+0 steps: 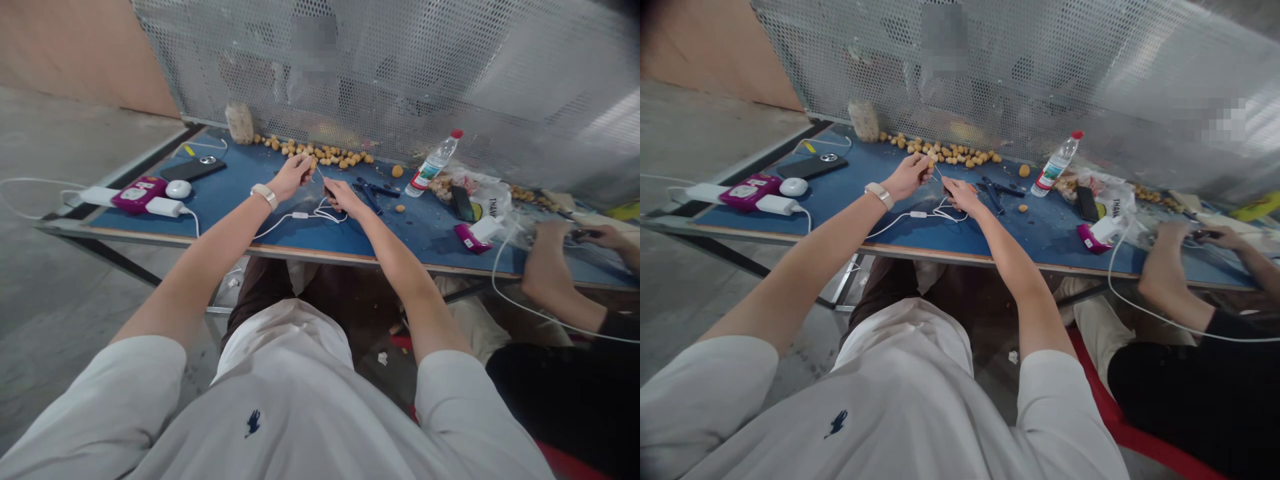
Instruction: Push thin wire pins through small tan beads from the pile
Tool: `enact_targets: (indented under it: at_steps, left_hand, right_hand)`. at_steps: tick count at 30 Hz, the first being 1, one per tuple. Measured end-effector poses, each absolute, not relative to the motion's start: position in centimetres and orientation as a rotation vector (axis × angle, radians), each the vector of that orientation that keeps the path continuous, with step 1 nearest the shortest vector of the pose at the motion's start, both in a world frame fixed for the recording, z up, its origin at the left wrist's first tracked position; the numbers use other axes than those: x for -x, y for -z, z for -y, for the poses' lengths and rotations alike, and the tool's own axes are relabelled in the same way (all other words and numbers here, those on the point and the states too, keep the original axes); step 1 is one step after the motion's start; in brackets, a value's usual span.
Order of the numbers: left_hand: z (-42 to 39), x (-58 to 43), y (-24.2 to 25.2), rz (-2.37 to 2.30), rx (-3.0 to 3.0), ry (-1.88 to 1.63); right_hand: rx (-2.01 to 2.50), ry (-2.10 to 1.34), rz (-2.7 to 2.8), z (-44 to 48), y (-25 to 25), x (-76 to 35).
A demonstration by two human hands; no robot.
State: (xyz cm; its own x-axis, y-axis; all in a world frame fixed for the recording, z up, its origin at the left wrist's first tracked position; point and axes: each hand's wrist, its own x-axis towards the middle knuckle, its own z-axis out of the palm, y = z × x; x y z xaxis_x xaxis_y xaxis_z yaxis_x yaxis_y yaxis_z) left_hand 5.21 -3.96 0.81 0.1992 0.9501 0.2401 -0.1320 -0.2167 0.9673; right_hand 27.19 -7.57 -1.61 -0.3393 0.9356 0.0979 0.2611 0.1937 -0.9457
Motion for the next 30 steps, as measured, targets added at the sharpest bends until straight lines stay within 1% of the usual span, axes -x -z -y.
enact_targets:
  at_steps: [13, 24, 30]
  left_hand:
    - [2.5, -5.1, 0.3, -0.76, -1.32, -1.256]
    - [4.0, -5.2, -0.8, -0.753, -1.276, -1.226]
    - [3.4, -5.1, -0.2, -0.75, -1.274, -1.223]
  right_hand:
    - [1.171, -1.16, 1.722, 8.1, 1.2, -26.9]
    - [1.168, -1.163, 1.728, 8.3, 1.0, -26.9]
    - [1.157, -1.166, 1.74, 8.4, 1.0, -26.9]
